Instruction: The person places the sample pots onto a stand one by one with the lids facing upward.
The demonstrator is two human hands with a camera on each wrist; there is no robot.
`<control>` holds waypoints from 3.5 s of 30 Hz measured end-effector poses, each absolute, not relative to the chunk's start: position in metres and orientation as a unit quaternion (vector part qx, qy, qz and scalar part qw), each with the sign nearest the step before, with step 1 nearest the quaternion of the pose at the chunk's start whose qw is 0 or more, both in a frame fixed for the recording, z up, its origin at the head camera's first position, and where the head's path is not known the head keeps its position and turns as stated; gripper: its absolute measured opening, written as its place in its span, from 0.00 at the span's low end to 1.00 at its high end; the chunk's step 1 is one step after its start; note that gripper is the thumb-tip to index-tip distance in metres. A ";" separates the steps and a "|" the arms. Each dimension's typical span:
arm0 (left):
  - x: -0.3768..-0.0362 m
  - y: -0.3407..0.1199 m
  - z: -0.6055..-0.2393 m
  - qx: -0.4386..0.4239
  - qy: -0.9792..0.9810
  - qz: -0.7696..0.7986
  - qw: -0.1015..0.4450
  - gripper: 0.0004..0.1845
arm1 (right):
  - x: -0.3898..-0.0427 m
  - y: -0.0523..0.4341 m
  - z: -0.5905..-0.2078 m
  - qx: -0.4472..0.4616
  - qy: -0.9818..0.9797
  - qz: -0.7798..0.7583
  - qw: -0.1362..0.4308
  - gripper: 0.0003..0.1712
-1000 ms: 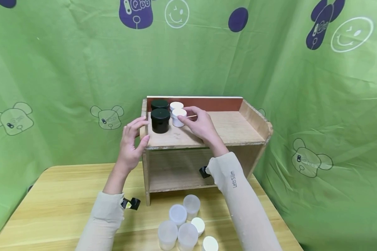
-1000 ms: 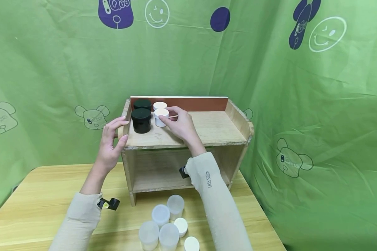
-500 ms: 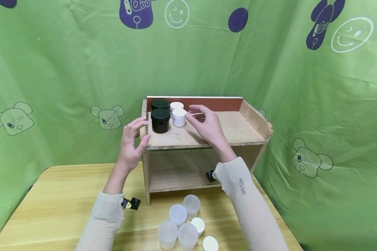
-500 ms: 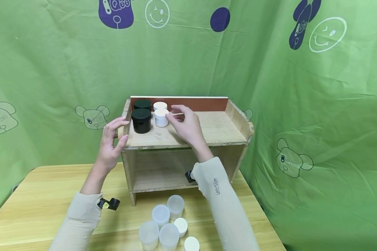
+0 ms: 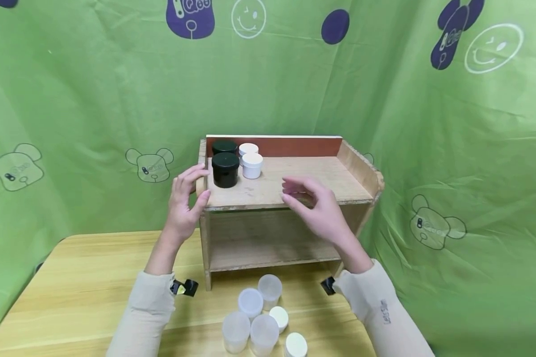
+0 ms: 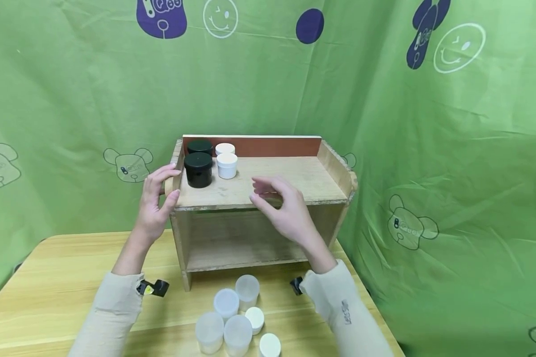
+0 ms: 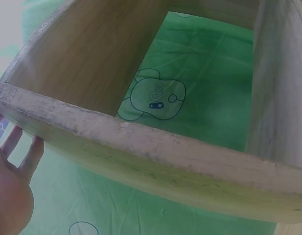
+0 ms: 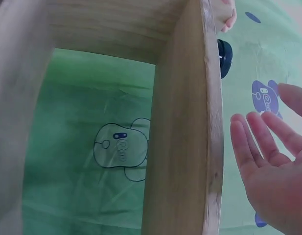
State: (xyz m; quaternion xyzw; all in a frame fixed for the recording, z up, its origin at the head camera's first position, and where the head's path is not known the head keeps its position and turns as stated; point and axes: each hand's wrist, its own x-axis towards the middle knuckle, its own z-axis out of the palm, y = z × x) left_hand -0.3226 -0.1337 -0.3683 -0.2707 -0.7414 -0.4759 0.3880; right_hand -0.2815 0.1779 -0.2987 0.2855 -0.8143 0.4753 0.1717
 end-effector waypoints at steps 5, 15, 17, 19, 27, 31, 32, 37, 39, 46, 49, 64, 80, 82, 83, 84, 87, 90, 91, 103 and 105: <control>-0.322 -0.136 -0.367 -0.268 -0.744 -0.475 0.387 0.25 | -0.261 0.196 -0.323 0.309 -0.807 0.480 0.149 0.23; -0.321 -0.135 -0.365 -0.273 -0.746 -0.469 0.386 0.25 | -0.232 0.241 -0.413 0.310 -0.821 0.473 0.074 0.23; -0.321 -0.134 -0.365 -0.271 -0.746 -0.470 0.387 0.25 | -0.225 0.249 -0.433 0.313 -0.821 0.477 0.040 0.23; -0.321 -0.135 -0.365 -0.270 -0.746 -0.470 0.386 0.25 | -0.218 0.255 -0.451 0.314 -0.819 0.479 0.002 0.24; -0.320 -0.135 -0.366 -0.266 -0.748 -0.473 0.382 0.25 | -0.196 0.270 -0.504 0.334 -0.788 0.501 -0.130 0.29; -0.320 -0.135 -0.366 -0.265 -0.749 -0.473 0.380 0.25 | -0.192 0.275 -0.523 0.340 -0.757 0.523 -0.197 0.33; -0.321 -0.134 -0.366 -0.264 -0.750 -0.473 0.378 0.25 | -0.191 0.276 -0.527 0.340 -0.746 0.530 -0.215 0.34; -0.320 -0.133 -0.369 -0.262 -0.752 -0.475 0.374 0.25 | -0.190 0.279 -0.543 0.339 -0.705 0.559 -0.274 0.38; -0.320 -0.133 -0.370 -0.264 -0.751 -0.475 0.374 0.25 | -0.191 0.279 -0.548 0.346 -0.698 0.561 -0.279 0.40; -0.321 -0.133 -0.370 -0.267 -0.747 -0.475 0.380 0.25 | -0.196 0.274 -0.555 0.358 -0.717 0.537 -0.263 0.35; -0.322 -0.134 -0.368 -0.269 -0.745 -0.473 0.385 0.25 | -0.197 0.271 -0.555 0.358 -0.727 0.529 -0.254 0.31; -0.322 -0.134 -0.368 -0.263 -0.751 -0.473 0.377 0.25 | -0.198 0.272 -0.548 0.343 -0.740 0.526 -0.239 0.26; -0.322 -0.135 -0.369 -0.266 -0.750 -0.470 0.382 0.26 | -0.195 0.276 -0.517 0.316 -0.801 0.485 -0.154 0.25; -0.322 -0.135 -0.369 -0.266 -0.750 -0.470 0.382 0.25 | -0.194 0.276 -0.515 0.319 -0.803 0.484 -0.140 0.25; -0.322 -0.135 -0.369 -0.266 -0.750 -0.470 0.381 0.25 | -0.194 0.275 -0.514 0.322 -0.803 0.483 -0.132 0.25; -0.322 -0.135 -0.369 -0.265 -0.751 -0.470 0.381 0.25 | -0.194 0.274 -0.513 0.325 -0.803 0.483 -0.124 0.25; -0.323 -0.135 -0.369 -0.266 -0.751 -0.469 0.381 0.26 | -0.195 0.270 -0.507 0.337 -0.805 0.480 -0.087 0.25; -0.323 -0.135 -0.368 -0.266 -0.751 -0.468 0.381 0.26 | -0.196 0.265 -0.498 0.338 -0.806 0.483 -0.055 0.24; -0.323 -0.134 -0.368 -0.267 -0.751 -0.468 0.381 0.26 | -0.197 0.263 -0.495 0.337 -0.805 0.486 -0.048 0.24; -0.322 -0.134 -0.367 -0.266 -0.750 -0.471 0.381 0.26 | -0.201 0.241 -0.454 0.342 -0.806 0.483 0.013 0.22; -0.322 -0.134 -0.367 -0.265 -0.750 -0.471 0.382 0.26 | -0.203 0.239 -0.447 0.347 -0.804 0.481 0.025 0.23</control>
